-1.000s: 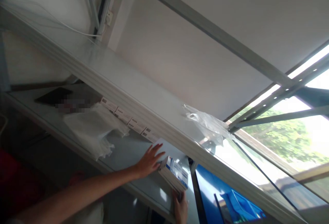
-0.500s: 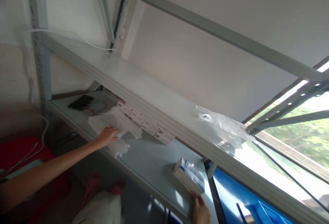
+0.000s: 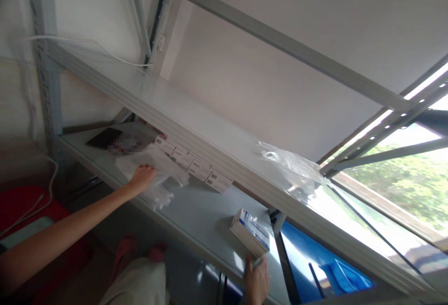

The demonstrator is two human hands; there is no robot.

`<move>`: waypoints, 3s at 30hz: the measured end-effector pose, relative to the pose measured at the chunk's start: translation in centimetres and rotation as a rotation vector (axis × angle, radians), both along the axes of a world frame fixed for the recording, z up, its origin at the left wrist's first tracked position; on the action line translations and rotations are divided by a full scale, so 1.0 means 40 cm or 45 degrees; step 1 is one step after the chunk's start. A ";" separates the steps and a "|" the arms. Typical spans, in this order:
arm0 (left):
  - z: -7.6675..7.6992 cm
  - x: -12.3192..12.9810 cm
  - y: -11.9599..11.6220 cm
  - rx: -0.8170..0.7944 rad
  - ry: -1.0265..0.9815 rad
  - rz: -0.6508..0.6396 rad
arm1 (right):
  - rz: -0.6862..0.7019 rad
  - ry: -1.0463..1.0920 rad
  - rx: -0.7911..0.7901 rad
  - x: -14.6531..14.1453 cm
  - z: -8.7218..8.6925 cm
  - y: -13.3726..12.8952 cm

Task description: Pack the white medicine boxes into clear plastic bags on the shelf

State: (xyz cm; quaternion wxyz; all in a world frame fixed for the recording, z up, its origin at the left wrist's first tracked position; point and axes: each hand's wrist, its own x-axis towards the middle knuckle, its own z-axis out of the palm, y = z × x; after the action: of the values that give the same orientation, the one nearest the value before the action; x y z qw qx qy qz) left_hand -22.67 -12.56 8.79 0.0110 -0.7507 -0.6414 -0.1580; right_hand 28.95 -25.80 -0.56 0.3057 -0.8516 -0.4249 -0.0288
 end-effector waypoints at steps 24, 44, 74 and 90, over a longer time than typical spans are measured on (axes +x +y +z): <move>0.111 0.322 -0.282 0.092 -0.285 -0.627 | 0.693 1.295 0.392 -0.566 0.216 0.001; 0.069 0.284 -0.235 -0.149 -0.708 -1.064 | 0.737 0.935 0.659 -0.619 0.249 -0.079; 0.198 0.380 -0.061 -0.161 -1.196 -1.347 | 0.440 -0.251 0.608 -0.529 0.267 0.001; 0.177 0.361 -0.011 -0.183 -1.470 -1.068 | 1.138 0.729 0.374 -0.599 0.319 -0.033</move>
State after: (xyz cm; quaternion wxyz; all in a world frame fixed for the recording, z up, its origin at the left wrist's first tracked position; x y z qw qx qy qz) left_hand -8.21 -12.99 15.86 -0.4412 -0.7295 -0.2112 -0.4780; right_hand 4.97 -27.13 12.19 0.5072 -0.5103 -0.6366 0.2775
